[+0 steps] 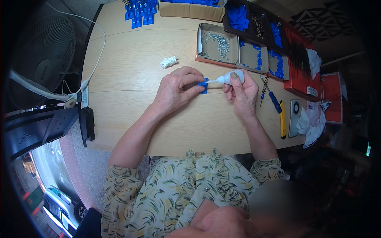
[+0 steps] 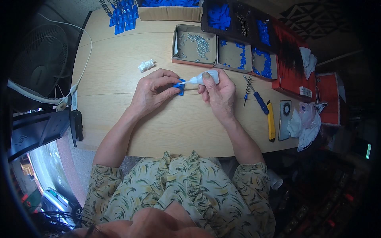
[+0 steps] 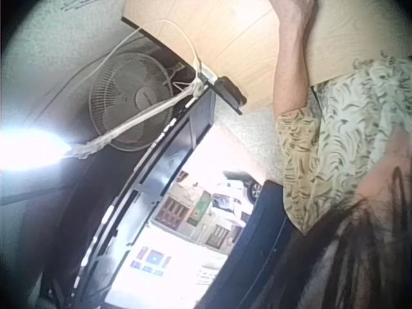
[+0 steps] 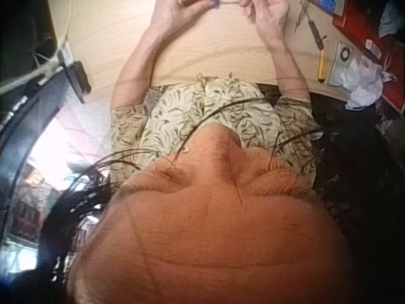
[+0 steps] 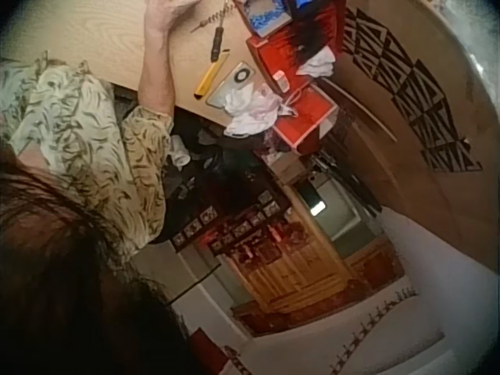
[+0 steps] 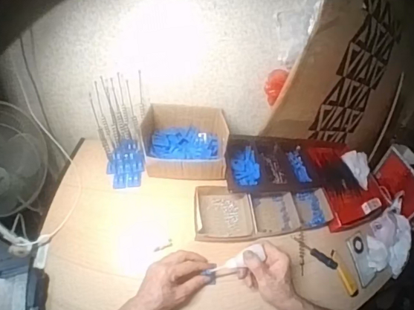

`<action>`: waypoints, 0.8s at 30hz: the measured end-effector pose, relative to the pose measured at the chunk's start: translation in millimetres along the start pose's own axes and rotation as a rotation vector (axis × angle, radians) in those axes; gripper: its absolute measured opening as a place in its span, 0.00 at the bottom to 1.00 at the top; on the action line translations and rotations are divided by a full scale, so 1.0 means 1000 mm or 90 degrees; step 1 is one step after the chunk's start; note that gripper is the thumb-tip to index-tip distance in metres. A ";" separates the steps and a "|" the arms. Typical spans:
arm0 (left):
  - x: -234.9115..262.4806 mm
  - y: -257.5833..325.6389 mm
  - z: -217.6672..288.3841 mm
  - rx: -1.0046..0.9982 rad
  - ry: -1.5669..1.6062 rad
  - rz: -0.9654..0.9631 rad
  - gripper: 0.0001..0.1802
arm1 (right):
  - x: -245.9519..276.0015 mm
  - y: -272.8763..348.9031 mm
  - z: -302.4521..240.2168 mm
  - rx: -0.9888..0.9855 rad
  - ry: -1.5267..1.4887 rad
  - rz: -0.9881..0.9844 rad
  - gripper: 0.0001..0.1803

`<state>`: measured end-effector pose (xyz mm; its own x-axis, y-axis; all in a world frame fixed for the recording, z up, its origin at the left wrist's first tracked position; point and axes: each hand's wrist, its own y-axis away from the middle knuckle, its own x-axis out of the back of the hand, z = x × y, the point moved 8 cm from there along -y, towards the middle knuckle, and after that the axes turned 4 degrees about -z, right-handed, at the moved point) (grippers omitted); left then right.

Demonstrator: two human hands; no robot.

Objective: The person works on a blue plastic part with a screwdriver, applies glue onto the part from a bottle, and attaches a coiled wire spring to the part by hand.

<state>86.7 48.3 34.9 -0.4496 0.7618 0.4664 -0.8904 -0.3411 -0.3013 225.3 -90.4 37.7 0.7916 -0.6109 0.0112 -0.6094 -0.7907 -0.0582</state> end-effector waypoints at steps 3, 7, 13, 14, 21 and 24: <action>-0.001 0.000 -0.003 0.012 0.021 0.000 0.13 | -0.001 0.000 0.000 -0.005 0.000 -0.001 0.17; -0.001 0.000 -0.002 0.025 0.021 -0.006 0.12 | 0.000 0.000 0.000 -0.014 -0.008 -0.002 0.16; 0.001 0.000 0.003 -0.010 0.006 0.022 0.11 | 0.000 0.001 0.001 -0.013 -0.003 -0.006 0.16; 0.001 0.000 0.002 -0.002 0.012 0.022 0.11 | 0.000 0.000 0.001 -0.013 -0.004 -0.004 0.16; -0.003 -0.001 0.000 0.019 0.053 0.019 0.11 | 0.002 0.001 -0.004 0.006 -0.017 -0.004 0.15; -0.004 -0.002 0.002 0.022 0.060 0.015 0.11 | 0.002 0.001 -0.003 0.006 -0.028 -0.009 0.15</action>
<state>89.9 45.5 35.2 -0.4628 0.8014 0.3790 -0.8826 -0.3767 -0.2811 226.5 -92.8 40.8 0.8013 -0.5974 -0.0315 -0.5980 -0.7986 -0.0683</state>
